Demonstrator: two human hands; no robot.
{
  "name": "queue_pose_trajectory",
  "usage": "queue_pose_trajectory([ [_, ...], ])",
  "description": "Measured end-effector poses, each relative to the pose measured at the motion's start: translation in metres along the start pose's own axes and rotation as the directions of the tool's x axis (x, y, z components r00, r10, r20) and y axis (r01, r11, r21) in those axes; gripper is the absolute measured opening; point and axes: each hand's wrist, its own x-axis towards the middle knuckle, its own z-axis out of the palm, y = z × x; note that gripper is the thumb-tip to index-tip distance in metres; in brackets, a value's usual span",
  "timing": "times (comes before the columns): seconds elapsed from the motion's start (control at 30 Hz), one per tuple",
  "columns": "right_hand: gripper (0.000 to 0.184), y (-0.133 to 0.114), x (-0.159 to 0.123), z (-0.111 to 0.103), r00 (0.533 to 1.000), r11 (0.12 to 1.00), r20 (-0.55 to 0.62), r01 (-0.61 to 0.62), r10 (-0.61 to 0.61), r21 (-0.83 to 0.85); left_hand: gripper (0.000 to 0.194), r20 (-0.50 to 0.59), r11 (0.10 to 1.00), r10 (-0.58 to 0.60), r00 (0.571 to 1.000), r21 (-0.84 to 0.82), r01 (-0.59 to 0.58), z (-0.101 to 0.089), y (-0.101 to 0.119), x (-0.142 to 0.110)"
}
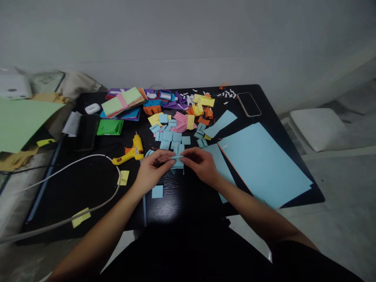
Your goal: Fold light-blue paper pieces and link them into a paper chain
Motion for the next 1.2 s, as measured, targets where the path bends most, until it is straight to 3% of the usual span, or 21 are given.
queue_pose_trajectory([
  [0.17, 0.021, 0.000, -0.001, 0.000, 0.998, 0.993, -0.014, 0.060, -0.062, -0.101, 0.021, -0.012, 0.995, 0.039, 0.999, 0.090, -0.038, 0.000, -0.005, 0.001],
  [0.33, 0.010, -0.002, -0.002, 0.000, 0.989, 0.969, -0.028, 0.140, -0.149, -0.206, 0.005, -0.022, 0.913, 0.274, 0.962, 0.322, -0.252, 0.000, 0.002, 0.000],
  [0.53, 0.024, -0.006, -0.007, 0.000, 0.995, 0.999, 0.098, 0.011, -0.016, 0.052, 0.012, 0.017, 0.846, 0.381, 0.924, 0.398, -0.356, 0.000, 0.003, -0.007],
  [0.63, 0.025, -0.006, -0.007, -0.001, 0.998, 0.998, 0.070, -0.004, 0.000, 0.059, 0.017, 0.076, 0.802, 0.431, 0.899, 0.424, -0.420, -0.002, 0.004, -0.008],
  [0.77, 0.027, -0.003, -0.005, 0.003, 0.999, 0.997, -0.014, -0.037, 0.038, 0.075, 0.018, 0.090, 0.844, 0.376, 0.922, 0.378, -0.381, -0.002, 0.003, -0.007],
  [0.87, 0.040, 0.000, -0.004, 0.005, 0.997, 0.984, -0.036, -0.068, 0.075, 0.167, 0.012, -0.012, 0.929, 0.283, 0.959, 0.252, -0.272, 0.003, -0.001, -0.006],
  [0.97, 0.045, 0.001, -0.003, 0.005, 0.995, 0.980, -0.035, -0.088, 0.096, 0.180, 0.024, -0.086, 0.984, 0.174, 0.981, 0.063, -0.169, 0.009, -0.004, -0.005],
  [1.07, 0.041, 0.002, -0.002, 0.003, 0.996, 0.986, -0.036, -0.079, 0.085, 0.145, 0.030, -0.073, 0.994, 0.105, 0.992, -0.030, -0.107, 0.012, -0.003, -0.003],
  [1.2, 0.036, 0.004, -0.003, 0.004, 0.994, 0.984, -0.017, -0.101, 0.105, 0.144, 0.023, -0.032, 0.997, 0.042, 0.999, -0.062, -0.044, 0.012, -0.001, -0.002],
])
